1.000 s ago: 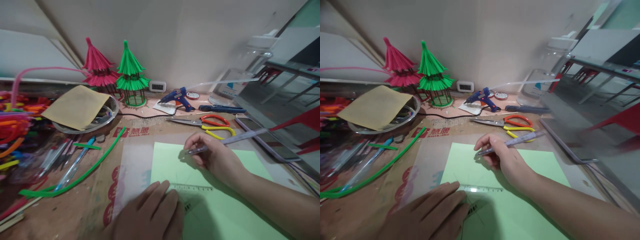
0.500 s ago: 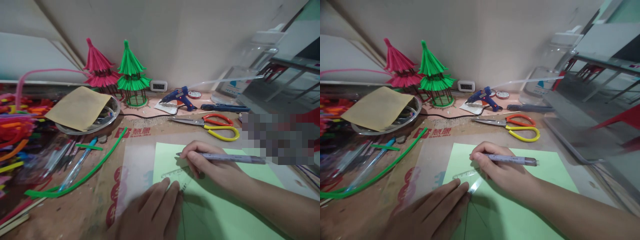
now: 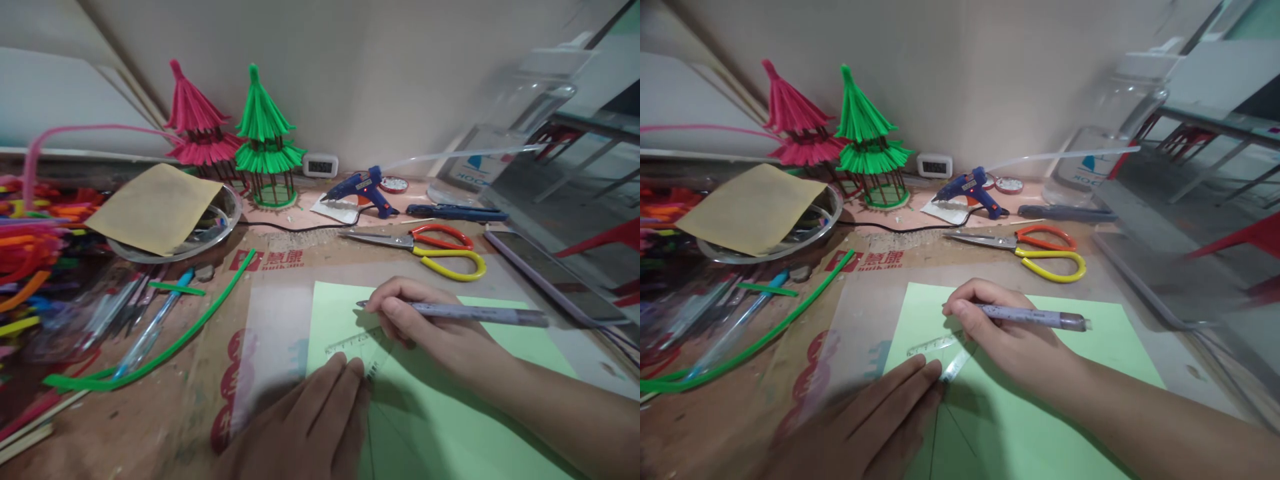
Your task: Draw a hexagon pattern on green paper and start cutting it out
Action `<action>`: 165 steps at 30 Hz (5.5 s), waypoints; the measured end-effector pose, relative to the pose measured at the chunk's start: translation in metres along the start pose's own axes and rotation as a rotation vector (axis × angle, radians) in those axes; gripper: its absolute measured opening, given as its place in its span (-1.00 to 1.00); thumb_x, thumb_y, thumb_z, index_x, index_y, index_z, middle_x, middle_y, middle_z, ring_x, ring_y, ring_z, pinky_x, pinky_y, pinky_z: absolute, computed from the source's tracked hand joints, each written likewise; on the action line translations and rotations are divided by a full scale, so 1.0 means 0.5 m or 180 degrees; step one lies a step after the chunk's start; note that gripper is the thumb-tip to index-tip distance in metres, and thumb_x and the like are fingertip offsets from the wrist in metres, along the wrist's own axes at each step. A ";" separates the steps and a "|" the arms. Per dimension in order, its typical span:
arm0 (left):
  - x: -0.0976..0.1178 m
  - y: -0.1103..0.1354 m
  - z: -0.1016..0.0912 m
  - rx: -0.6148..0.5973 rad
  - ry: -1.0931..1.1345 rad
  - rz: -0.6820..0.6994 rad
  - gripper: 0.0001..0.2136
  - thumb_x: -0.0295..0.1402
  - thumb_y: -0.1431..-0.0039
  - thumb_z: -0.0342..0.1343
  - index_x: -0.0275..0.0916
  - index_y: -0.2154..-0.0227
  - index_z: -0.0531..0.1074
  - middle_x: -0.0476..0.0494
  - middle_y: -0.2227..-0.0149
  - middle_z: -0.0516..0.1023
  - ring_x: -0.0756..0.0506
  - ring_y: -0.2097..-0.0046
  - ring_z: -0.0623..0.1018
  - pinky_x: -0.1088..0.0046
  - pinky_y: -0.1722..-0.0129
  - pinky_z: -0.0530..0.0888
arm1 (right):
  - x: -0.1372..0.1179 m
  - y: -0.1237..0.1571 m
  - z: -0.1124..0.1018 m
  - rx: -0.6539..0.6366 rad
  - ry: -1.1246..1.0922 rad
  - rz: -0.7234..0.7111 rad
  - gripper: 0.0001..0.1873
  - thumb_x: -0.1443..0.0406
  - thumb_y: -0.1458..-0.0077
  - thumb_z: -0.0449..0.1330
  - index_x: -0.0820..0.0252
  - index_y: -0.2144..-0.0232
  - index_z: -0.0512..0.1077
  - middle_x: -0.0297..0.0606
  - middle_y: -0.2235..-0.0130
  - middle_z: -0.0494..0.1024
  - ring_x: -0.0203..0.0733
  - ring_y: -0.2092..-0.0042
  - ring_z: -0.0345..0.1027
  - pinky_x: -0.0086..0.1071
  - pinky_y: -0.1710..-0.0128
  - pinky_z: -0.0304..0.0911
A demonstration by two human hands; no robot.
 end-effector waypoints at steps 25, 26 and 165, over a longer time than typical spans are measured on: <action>0.010 -0.017 -0.001 -0.0361 -0.0091 0.0074 -0.57 -0.54 -0.40 -0.15 -0.28 -0.21 0.43 -0.14 -0.25 0.50 -0.09 -0.32 0.39 0.46 -0.24 0.40 | -0.019 -0.001 -0.006 -0.0027 0.0664 0.0051 -0.69 0.15 -0.37 0.06 0.12 0.33 0.51 -0.38 0.51 0.38 -0.28 0.45 0.26 -0.40 0.45 0.17; 0.009 -0.015 -0.001 -0.0359 -0.0041 0.0067 -0.57 -0.54 -0.39 -0.14 -0.28 -0.22 0.42 -0.14 -0.26 0.49 -0.08 -0.32 0.38 0.47 -0.23 0.40 | -0.020 -0.002 -0.006 -0.0038 0.0700 0.0038 -0.69 0.15 -0.37 0.06 0.12 0.33 0.51 -0.39 0.51 0.37 -0.28 0.45 0.26 -0.40 0.44 0.17; 0.015 -0.020 -0.007 -0.0180 -0.0303 -0.0041 -0.63 -0.45 -0.42 -0.11 -0.29 -0.16 0.46 -0.16 -0.22 0.52 -0.11 -0.30 0.38 0.39 -0.26 0.35 | -0.015 -0.004 0.002 -0.0106 0.0715 -0.0014 -0.70 0.16 -0.37 0.07 0.10 0.35 0.49 -0.39 0.52 0.39 -0.29 0.47 0.26 -0.40 0.48 0.15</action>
Point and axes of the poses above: each hand's wrist, its own y-axis away from the middle knuckle, its own z-axis out of the palm, x = y × z, the point moved 10 cm from there along -y, towards the middle knuckle
